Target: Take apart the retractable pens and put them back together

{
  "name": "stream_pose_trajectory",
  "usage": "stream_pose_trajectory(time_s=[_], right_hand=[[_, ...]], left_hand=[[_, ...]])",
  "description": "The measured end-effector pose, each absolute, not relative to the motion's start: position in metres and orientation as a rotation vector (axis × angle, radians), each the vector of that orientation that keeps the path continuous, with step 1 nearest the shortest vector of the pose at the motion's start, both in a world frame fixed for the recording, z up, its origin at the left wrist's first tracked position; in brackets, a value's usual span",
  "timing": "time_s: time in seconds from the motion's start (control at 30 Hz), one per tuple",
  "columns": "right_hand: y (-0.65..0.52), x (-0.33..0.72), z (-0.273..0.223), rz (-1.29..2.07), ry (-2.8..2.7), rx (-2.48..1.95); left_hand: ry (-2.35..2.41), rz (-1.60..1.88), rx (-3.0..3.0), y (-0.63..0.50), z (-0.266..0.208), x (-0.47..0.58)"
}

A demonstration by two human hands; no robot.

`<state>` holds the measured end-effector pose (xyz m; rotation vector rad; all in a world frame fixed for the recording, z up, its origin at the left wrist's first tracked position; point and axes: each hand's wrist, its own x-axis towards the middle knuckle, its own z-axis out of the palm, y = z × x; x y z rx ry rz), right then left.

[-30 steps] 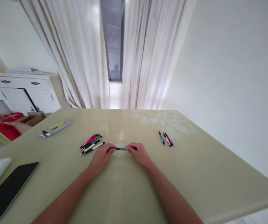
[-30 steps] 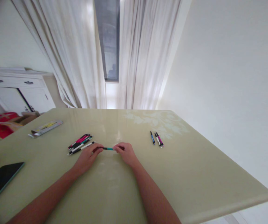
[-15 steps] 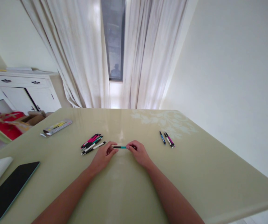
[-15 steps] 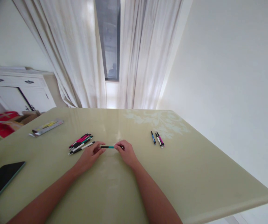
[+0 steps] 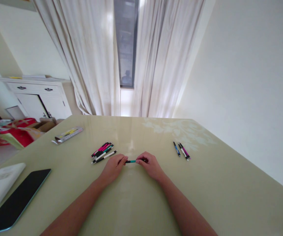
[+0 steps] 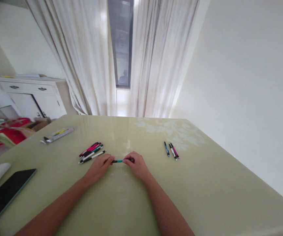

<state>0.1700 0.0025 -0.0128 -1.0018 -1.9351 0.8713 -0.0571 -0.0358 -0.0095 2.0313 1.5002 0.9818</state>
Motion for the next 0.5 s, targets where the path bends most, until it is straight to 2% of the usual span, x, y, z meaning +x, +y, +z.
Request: stream_pose_trajectory(time_s=[0.5], right_hand=[[0.0, 0.1695, -0.0099, 0.862, -1.962, -1.046]], left_hand=[[1.449, 0.991, 2.09, -0.0364, -0.0079, -0.0572]])
